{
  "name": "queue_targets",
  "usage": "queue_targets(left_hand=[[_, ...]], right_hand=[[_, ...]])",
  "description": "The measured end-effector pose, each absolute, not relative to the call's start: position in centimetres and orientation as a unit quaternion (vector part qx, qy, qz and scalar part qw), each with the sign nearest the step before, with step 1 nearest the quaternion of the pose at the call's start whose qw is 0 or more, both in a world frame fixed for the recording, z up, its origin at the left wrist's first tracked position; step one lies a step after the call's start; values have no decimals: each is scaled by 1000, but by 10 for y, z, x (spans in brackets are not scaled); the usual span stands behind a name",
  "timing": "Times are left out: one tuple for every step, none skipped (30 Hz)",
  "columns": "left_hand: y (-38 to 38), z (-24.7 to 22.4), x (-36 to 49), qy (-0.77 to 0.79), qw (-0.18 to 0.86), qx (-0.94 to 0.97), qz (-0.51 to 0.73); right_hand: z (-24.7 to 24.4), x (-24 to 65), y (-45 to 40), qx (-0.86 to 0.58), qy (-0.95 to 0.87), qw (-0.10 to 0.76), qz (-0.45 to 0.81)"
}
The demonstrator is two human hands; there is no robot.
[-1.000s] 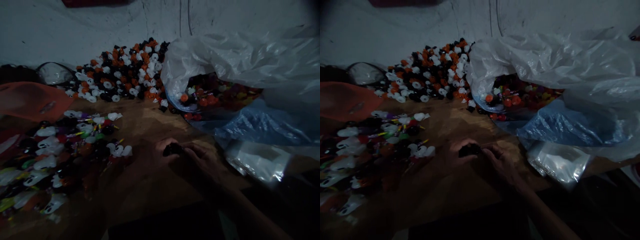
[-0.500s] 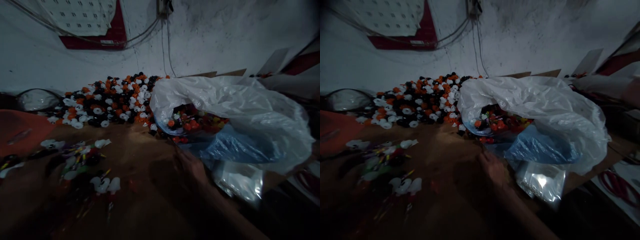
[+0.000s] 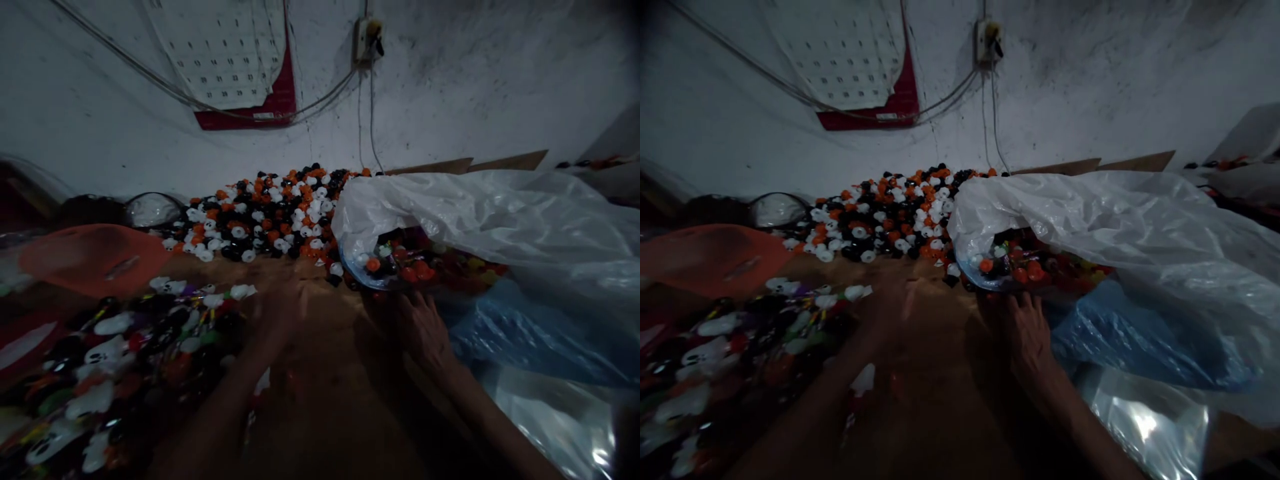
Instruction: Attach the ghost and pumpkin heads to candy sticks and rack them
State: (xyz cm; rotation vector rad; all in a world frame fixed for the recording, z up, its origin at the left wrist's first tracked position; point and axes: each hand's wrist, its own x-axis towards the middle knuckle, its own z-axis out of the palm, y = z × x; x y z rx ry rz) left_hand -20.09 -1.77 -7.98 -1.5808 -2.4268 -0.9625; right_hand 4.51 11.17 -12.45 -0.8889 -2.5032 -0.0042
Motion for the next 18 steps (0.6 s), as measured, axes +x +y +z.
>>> queue_targets(left_hand=[[3, -88, -196, -791, 6, -520, -321], [24, -94, -193, -792, -6, -515, -328], [43, -99, -190, -791, -15, -513, -334], [60, -104, -189, -790, -22, -510, -340], [75, -107, -187, -789, -23, -507, -345], [87, -110, -187, -788, -27, -505, -351], [96, -113, -186, -787, -31, -502, -358], [101, -115, -186, -785, -37, -498, -366], [104, -117, -186, -783, -44, -495, -374], [103, -119, -187, -780, -55, -492, -382], [100, -120, -187, -777, -69, -489, -390], [95, -121, -188, -776, -83, -482, -398], [88, -122, -189, -776, -96, -473, -406], [81, -121, -192, -778, -108, -460, -415], [73, -120, -194, -781, -119, -442, -425], [65, -118, -197, -784, -130, -420, -438], [57, -116, -201, -786, -142, -395, -453], [48, -112, -203, -785, -157, -372, -470]], right_hand=[[-121, 44, 111, -336, -913, 232, -10], [-117, 42, 109, -344, -910, 230, -15], [-114, 41, 106, -342, -910, 234, -14], [-112, 41, 103, -328, -912, 246, -8], [-110, 41, 100, -305, -916, 261, 3], [-109, 42, 96, -278, -920, 276, 19], [-109, 43, 93, -256, -922, 288, 39], [-110, 45, 89, -239, -923, 297, 60], [-111, 48, 85, -233, -920, 303, 83], [-113, 50, 81, -236, -916, 306, 109], [-115, 52, 76, -244, -910, 308, 135], [-117, 53, 71, -256, -902, 310, 158], [-119, 54, 66, -271, -895, 308, 175], [-120, 54, 61, -291, -889, 301, 188], [-122, 53, 55, -310, -884, 291, 196], [-122, 51, 49, -323, -880, 282, 205], [-122, 49, 43, -333, -876, 275, 217], [-121, 46, 38, -338, -871, 269, 233]])
